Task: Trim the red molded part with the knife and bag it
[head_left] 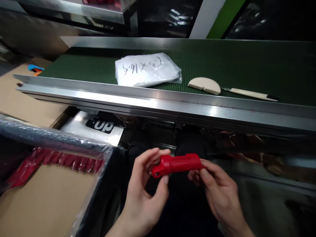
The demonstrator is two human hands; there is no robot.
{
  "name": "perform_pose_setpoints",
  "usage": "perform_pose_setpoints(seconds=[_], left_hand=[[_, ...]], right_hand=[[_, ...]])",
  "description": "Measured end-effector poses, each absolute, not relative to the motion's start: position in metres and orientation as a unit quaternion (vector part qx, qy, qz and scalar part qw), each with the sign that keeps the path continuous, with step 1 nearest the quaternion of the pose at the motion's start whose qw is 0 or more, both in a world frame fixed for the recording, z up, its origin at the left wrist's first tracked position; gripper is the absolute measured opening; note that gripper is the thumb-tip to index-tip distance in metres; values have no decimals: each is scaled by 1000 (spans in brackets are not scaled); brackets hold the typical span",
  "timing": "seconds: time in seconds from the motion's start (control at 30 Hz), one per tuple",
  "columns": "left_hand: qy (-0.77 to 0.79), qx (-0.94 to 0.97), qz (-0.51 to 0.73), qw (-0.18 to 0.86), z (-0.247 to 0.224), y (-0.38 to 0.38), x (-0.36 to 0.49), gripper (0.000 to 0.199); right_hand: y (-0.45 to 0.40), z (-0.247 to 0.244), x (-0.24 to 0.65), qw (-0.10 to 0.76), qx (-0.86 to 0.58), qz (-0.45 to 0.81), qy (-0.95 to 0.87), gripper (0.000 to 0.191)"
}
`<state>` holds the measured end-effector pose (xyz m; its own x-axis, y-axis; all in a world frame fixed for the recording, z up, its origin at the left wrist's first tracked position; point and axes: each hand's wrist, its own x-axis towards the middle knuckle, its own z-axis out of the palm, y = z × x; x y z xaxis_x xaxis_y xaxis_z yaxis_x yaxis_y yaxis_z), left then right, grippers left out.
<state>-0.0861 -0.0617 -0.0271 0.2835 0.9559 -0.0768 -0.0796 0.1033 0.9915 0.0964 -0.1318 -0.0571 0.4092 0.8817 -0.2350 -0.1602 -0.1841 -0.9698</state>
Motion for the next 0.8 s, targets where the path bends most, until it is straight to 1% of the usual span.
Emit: perform_pose_setpoints(seconds=[0.1,0.17,0.5,0.67,0.8], left_hand=[[436,482,424,632,-29,-61,-91,43],[444,467,430,632,-30,-61,-94,41],[449,466,459,609,-30,-61,-96,44],[462,468,445,608,-31,-58,-100,43],[459,465,419,630,-32,-55,-105,38]], right_hand=[[-136,-47,98,536,-645,340,-426,23],[-135,-42,96,503,-648,290,-493,26],[-125,-43,91,452,-638,224,-582,34],[-124,-42,92,447,-654,245,-560,28],[-120,-38,91,450,-673,258,-527,25]])
